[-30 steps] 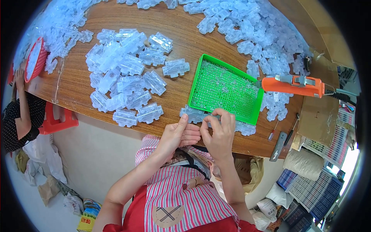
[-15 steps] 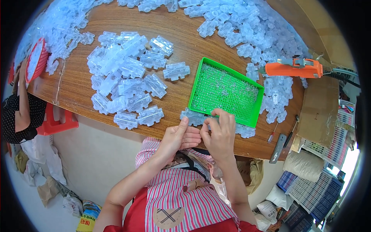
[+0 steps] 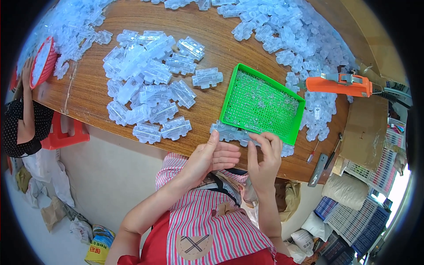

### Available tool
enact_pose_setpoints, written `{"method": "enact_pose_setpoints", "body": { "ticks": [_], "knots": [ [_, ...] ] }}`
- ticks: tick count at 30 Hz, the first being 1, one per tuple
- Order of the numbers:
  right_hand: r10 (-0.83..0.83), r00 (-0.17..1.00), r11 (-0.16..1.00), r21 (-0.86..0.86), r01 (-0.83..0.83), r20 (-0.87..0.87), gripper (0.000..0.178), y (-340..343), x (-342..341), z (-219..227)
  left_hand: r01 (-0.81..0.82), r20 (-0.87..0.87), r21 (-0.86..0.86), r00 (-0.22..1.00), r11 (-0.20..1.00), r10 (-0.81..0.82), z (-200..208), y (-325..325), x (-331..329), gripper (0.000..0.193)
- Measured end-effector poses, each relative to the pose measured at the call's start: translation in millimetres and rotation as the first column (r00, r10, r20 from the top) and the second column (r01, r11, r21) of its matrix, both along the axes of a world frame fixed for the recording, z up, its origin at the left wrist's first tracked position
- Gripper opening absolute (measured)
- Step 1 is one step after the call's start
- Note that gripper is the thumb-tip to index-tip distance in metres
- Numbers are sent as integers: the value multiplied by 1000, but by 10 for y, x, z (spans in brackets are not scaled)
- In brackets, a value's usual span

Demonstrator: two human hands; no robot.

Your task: The person picks up a plastic component, applies adhesive with a glue gun, and then places small metal pins from a green tray into the component.

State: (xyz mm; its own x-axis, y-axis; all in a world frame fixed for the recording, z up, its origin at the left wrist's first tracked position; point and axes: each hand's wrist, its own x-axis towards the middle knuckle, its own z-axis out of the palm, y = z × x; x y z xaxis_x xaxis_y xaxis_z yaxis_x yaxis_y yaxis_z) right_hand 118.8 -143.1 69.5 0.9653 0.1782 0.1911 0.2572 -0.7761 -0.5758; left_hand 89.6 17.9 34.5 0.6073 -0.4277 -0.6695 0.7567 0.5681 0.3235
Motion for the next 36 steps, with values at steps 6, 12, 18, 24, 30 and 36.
{"method": "enact_pose_setpoints", "body": {
  "ticks": [6, 12, 18, 24, 30, 36],
  "knots": [
    [123, 990, 992, 50, -119, -74, 17, 55, -278, 227, -145, -47, -462, 989, 875, 139, 40, -26, 84, 84],
    [193, 981, 981, -10, -193, 9, 19, 78, -255, 144, -151, -27, -574, 986, 805, 166, 45, -82, 51, 83],
    [172, 984, 984, -39, -174, -36, 17, 160, -256, 147, -127, 49, -426, 985, 896, 163, 131, -141, 16, 80],
    [83, 959, 972, 233, -18, -270, 12, 152, -242, 117, -219, -42, -484, 973, 847, 228, 99, -161, 4, 73],
    [-26, 980, 956, 281, 82, -199, 12, 61, -268, 45, -18, 15, -122, 1000, 992, 20, 21, -75, -53, 35],
    [2, 981, 975, 216, 41, -195, 13, 4, -240, 48, 30, 27, -74, 999, 997, -29, -41, -78, -92, 25]
  ]
}}
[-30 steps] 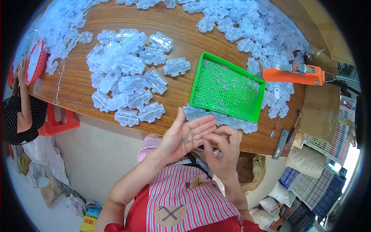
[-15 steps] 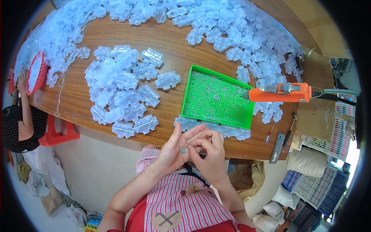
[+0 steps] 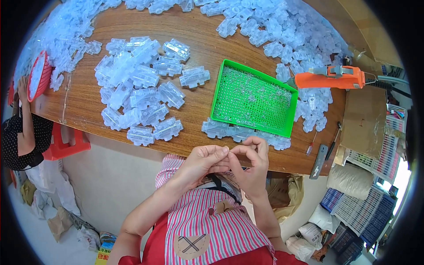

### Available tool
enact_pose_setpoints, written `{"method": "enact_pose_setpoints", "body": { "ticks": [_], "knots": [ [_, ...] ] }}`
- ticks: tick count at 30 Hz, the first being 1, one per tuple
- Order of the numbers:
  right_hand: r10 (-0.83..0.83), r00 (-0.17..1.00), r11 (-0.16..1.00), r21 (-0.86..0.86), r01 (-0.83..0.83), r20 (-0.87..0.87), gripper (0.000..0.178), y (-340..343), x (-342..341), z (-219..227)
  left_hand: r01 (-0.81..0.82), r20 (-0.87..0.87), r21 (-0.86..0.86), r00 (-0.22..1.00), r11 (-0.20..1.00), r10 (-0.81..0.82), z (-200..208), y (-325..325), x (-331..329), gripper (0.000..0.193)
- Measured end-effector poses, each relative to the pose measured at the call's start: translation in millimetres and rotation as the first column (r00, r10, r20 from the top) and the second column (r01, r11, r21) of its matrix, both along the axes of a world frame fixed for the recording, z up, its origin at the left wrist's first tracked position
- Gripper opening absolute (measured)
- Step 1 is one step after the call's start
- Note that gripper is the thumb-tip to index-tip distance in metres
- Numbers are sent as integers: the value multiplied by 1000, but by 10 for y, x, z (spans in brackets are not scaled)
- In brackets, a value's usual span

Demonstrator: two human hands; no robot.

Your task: The person picks up a plastic component, applies adhesive with a glue gun, and then places small metal pins from a green tray into the component.

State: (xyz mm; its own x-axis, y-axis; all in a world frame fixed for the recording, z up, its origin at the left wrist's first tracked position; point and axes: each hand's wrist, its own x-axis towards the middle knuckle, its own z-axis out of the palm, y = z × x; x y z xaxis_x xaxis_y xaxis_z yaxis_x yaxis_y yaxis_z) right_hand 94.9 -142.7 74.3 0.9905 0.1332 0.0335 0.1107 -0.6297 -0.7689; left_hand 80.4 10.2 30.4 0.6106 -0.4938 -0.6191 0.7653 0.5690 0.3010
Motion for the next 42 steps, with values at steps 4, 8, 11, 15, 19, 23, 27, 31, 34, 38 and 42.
{"method": "enact_pose_setpoints", "body": {
  "ticks": [4, 8, 11, 15, 19, 23, 27, 31, 34, 38, 42],
  "knots": [
    [86, 994, 988, -131, -77, 62, 12, 28, 36, 19, 34, 128, 232, 990, 972, -65, 13, -3, -4, 28],
    [64, 996, 997, -48, -61, 58, 13, 69, 109, -186, -38, 3, 233, 999, 972, 38, -14, 48, -25, 43],
    [68, 987, 995, -82, -56, 146, 14, 119, 182, -349, -12, -70, 242, 997, 970, 29, -82, 131, 16, 51],
    [119, 971, 986, -141, -91, 205, 15, 159, 225, -426, -20, -53, 275, 998, 961, 36, -128, 147, 76, 55],
    [148, 964, 976, -191, -106, 221, 16, 155, 230, -436, -23, -47, 285, 998, 958, 38, -130, 131, 93, 52],
    [165, 959, 973, -198, -119, 230, 16, 176, 248, -399, -26, -53, 285, 998, 958, 42, -140, 128, 89, 51],
    [112, 978, 979, -191, -78, 177, 16, 215, 244, -368, -28, -40, 283, 998, 959, 41, -162, 132, 72, 52],
    [0, 997, 993, -121, 10, 77, 15, 197, 189, -228, -16, -73, 237, 997, 971, 34, -85, 182, 73, 57],
    [31, 995, 995, -100, -21, 92, 12, 177, 120, -55, -79, -44, 37, 996, 996, 81, 26, 226, 112, 78],
    [148, 982, 986, -90, -139, 113, 13, 257, 75, 88, -157, -56, -390, 988, 907, 147, 48, 262, 149, 87],
    [223, 962, 971, -120, -205, 157, 16, 328, 84, 25, -229, -120, -492, 973, 840, 195, 12, 215, 140, 88]
  ]
}}
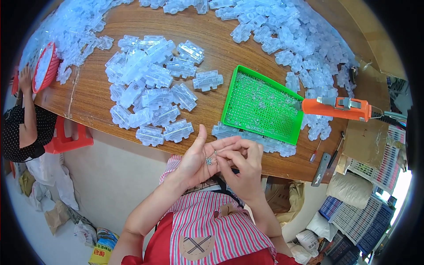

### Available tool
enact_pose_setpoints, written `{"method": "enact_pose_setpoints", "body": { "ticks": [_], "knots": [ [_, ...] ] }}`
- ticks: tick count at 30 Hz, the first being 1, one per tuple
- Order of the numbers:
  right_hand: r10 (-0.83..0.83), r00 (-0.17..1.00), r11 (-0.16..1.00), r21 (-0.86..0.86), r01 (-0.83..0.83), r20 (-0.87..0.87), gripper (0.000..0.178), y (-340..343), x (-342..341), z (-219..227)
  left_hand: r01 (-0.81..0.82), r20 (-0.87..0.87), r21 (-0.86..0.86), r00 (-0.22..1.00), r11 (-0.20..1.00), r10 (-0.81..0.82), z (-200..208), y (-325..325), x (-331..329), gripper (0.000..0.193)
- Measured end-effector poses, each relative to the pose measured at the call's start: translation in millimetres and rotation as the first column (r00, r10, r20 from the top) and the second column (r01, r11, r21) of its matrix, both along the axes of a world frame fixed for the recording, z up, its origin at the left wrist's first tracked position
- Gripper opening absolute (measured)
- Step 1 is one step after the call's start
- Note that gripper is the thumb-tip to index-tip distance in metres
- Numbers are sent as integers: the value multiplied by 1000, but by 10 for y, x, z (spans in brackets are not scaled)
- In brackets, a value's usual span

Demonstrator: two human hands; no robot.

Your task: The person picks up a plastic component, applies adhesive with a glue gun, and then places small metal pins from a green tray into the component.

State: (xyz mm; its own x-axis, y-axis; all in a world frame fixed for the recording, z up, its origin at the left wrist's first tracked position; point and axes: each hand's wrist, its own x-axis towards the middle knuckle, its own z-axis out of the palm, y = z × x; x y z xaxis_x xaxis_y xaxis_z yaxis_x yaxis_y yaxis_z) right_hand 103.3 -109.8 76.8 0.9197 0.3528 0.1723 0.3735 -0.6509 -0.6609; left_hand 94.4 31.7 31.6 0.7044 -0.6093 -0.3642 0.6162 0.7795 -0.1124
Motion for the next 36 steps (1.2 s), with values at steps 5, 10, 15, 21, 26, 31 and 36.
{"method": "enact_pose_setpoints", "body": {
  "ticks": [5, 10, 15, 21, 26, 31, 36],
  "knots": [
    [12, 1000, 1000, -28, -12, -8, 16, 73, -24, -21, 18, 75, 162, 997, 987, -31, 76, -42, -33, 86],
    [-34, 997, 998, 56, 37, -66, 13, 23, -13, -34, -3, 65, 181, 998, 984, -8, 41, -22, -45, 76],
    [-61, 996, 998, 17, 63, -66, 8, -35, -2, -20, 75, -76, 451, 996, 889, -45, 98, 4, -31, 46],
    [-107, 993, 994, 16, 106, 40, 8, 4, 125, -183, 191, -50, 756, 971, 626, -235, -110, 53, -176, 54],
    [-89, 994, 996, 33, 88, 55, 9, 92, 242, -462, 221, -111, 772, 970, 596, -216, -115, 42, -121, 60],
    [-73, 994, 997, -29, 75, 87, 9, 128, 238, -474, 203, -107, 776, 976, 597, -192, -154, 27, -114, 60],
    [-60, 993, 994, -80, 68, 101, 9, 152, 234, -434, 215, -112, 763, 973, 610, -202, -167, 33, -109, 59]
  ]
}}
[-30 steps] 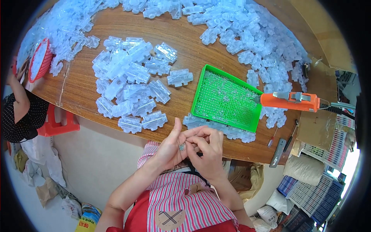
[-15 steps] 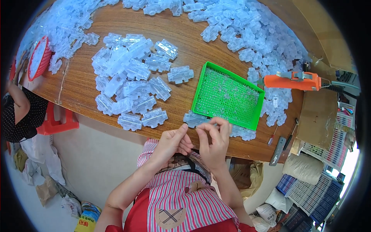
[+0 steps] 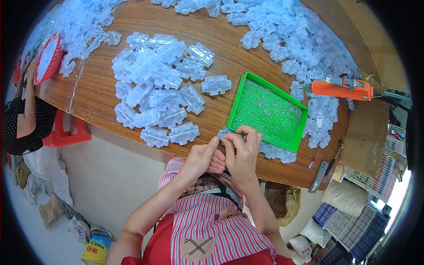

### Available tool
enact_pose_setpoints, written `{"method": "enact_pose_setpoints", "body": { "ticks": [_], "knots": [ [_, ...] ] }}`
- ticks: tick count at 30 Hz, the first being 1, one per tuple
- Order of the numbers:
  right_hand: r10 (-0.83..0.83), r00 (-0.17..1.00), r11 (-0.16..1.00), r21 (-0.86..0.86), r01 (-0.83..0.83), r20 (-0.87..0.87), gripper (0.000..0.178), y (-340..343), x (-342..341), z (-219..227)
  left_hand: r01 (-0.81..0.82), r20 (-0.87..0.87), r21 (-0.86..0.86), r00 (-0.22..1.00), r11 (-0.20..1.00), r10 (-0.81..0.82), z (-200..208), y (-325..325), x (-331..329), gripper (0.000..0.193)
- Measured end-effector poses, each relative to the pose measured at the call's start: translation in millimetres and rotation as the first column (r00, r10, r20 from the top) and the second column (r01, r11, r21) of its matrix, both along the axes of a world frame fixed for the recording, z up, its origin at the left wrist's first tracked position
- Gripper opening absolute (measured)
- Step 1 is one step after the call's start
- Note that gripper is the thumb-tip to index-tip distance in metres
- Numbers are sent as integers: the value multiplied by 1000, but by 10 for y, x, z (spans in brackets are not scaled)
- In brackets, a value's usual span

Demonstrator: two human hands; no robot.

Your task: The person picks up a plastic component, applies adhesive with a glue gun, and then places small metal pins from a green tray into the component.

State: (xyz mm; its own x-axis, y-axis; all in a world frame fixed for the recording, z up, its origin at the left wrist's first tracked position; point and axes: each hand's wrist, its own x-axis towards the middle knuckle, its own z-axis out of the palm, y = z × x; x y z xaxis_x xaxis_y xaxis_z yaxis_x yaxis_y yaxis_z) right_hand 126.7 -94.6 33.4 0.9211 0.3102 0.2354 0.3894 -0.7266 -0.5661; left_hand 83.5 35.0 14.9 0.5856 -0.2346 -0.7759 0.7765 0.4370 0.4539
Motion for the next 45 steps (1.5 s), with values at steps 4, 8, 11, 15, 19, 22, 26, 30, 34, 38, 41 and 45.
{"method": "enact_pose_setpoints", "body": {
  "ticks": [4, 8, 11, 15, 19, 22, 26, 30, 34, 38, 41, 45],
  "knots": [
    [-69, 994, 997, 18, 71, -79, 10, 28, 19, 50, -4, -5, 10, 1000, 1000, 4, -6, 4, 17, 57],
    [-128, 989, 981, 137, 136, -68, 10, -80, 36, 136, -33, -19, -30, 999, 999, 32, 56, 65, 34, 58],
    [-309, 950, 923, 257, 287, 51, 16, -424, 139, 363, -169, 9, -180, 985, 969, 173, 217, 105, 128, 55],
    [-536, 745, 806, 502, 313, 396, 44, -937, 621, 820, -247, 185, -317, 931, 916, 315, 378, -66, 509, 50],
    [-231, 962, 677, 734, 54, 142, 75, -1164, 1020, 1212, -182, 473, -167, 848, 969, 240, 261, -397, 1046, 56],
    [12, 992, 599, 795, 95, -127, 65, -1291, 1088, 1243, -181, 701, 109, 711, 978, 53, 72, -615, 1324, 61],
    [54, 982, 606, 787, 114, -183, 50, -1382, 1084, 1139, -130, 812, 450, 471, 884, -344, 92, -713, 1430, 58],
    [-19, 977, 550, 814, 187, -211, 31, -1365, 1094, 1059, -115, 785, 543, 420, 832, -455, 137, -779, 1421, 49],
    [-25, 979, 552, 814, 180, -200, 27, -1311, 1136, 1035, -251, 701, 713, 235, 654, -674, 69, -821, 1406, 45],
    [-6, 981, 563, 809, 165, -196, 28, -1341, 1164, 940, -196, 499, 853, 39, 483, -866, 74, -805, 1446, 55],
    [54, 969, 534, 826, 177, -243, 32, -1368, 1161, 880, -125, 503, 862, 100, 491, -858, 69, -787, 1461, 67],
    [11, 987, 520, 845, 129, -158, 31, -1341, 1142, 840, -34, 724, 690, 52, 723, -688, 161, -802, 1527, 76]
  ]
}}
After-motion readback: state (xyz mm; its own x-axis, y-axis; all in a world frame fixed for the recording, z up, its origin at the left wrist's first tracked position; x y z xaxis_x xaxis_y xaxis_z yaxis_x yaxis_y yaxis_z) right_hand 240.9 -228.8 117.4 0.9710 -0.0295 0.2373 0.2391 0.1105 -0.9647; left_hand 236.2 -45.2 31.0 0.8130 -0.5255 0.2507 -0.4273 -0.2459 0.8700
